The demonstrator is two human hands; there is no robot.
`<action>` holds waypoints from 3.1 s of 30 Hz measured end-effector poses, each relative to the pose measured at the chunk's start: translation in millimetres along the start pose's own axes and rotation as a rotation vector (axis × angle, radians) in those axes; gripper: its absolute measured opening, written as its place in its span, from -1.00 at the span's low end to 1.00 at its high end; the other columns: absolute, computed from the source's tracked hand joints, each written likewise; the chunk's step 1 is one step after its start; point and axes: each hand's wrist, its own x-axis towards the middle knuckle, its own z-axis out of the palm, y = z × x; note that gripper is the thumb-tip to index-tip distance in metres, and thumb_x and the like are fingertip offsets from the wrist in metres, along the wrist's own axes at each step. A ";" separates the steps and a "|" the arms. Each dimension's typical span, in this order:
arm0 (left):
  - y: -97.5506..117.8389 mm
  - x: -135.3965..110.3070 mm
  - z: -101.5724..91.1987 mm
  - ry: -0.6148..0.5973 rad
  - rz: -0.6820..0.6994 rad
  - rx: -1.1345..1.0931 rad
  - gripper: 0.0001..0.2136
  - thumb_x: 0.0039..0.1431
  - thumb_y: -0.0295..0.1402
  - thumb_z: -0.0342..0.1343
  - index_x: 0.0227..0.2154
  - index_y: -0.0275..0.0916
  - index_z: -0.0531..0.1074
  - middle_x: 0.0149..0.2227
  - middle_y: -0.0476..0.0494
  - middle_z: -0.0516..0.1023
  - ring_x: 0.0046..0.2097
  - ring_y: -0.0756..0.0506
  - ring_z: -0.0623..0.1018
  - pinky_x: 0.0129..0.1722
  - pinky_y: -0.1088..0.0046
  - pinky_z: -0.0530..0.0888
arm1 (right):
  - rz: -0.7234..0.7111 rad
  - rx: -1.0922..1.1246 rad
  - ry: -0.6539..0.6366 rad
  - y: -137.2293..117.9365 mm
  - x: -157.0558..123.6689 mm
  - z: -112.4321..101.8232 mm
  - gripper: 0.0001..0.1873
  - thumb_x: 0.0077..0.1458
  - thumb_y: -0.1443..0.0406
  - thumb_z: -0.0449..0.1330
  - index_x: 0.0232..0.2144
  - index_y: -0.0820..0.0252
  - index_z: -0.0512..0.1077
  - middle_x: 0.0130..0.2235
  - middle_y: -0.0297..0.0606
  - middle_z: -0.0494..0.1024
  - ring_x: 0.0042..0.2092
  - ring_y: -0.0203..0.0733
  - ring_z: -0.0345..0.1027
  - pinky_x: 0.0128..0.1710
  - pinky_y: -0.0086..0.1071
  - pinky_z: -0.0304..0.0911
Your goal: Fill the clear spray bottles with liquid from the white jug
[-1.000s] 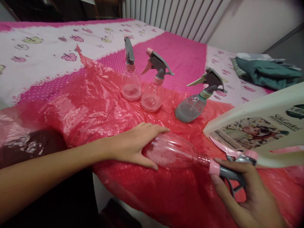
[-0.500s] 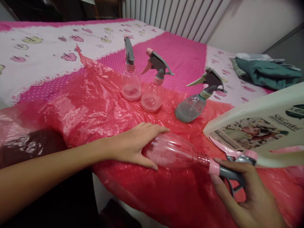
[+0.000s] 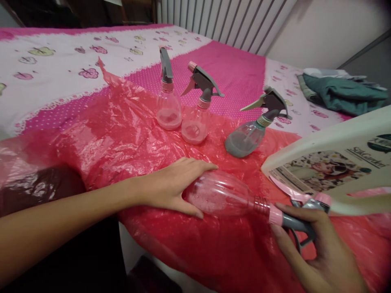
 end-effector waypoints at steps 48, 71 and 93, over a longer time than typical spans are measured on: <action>0.2 0.4 0.3 -0.002 0.001 0.005 -0.15 0.20 0.06 0.37 0.41 -0.19 0.17 0.31 -0.45 0.46 0.24 -0.44 0.51 0.23 -0.08 0.42 | 0.077 0.033 0.006 -3.7 -1.4 -1.1 -0.78 0.35 0.06 0.20 -0.09 0.02 0.44 -0.28 -0.35 0.62 -0.34 -0.20 0.56 -0.33 -0.40 0.46; 1.2 -0.1 0.2 -0.008 -0.011 -0.001 -0.16 0.22 0.06 0.36 0.41 -0.21 0.17 0.33 -0.46 0.44 0.26 -0.44 0.51 0.23 -0.06 0.44 | -0.033 -0.016 0.001 -2.1 1.1 -1.7 -0.83 0.39 0.11 0.18 -0.07 0.01 0.40 -0.27 -0.40 0.64 -0.34 -0.29 0.59 -0.32 -0.53 0.45; 1.7 0.4 0.2 -0.005 -0.006 0.001 -0.16 0.22 0.07 0.35 0.40 -0.22 0.18 0.32 -0.46 0.45 0.25 -0.43 0.52 0.24 -0.06 0.43 | -0.052 -0.038 0.024 -3.8 2.3 -2.4 -0.83 0.41 0.10 0.16 -0.09 0.01 0.40 -0.28 -0.41 0.63 -0.35 -0.31 0.58 -0.34 -0.54 0.44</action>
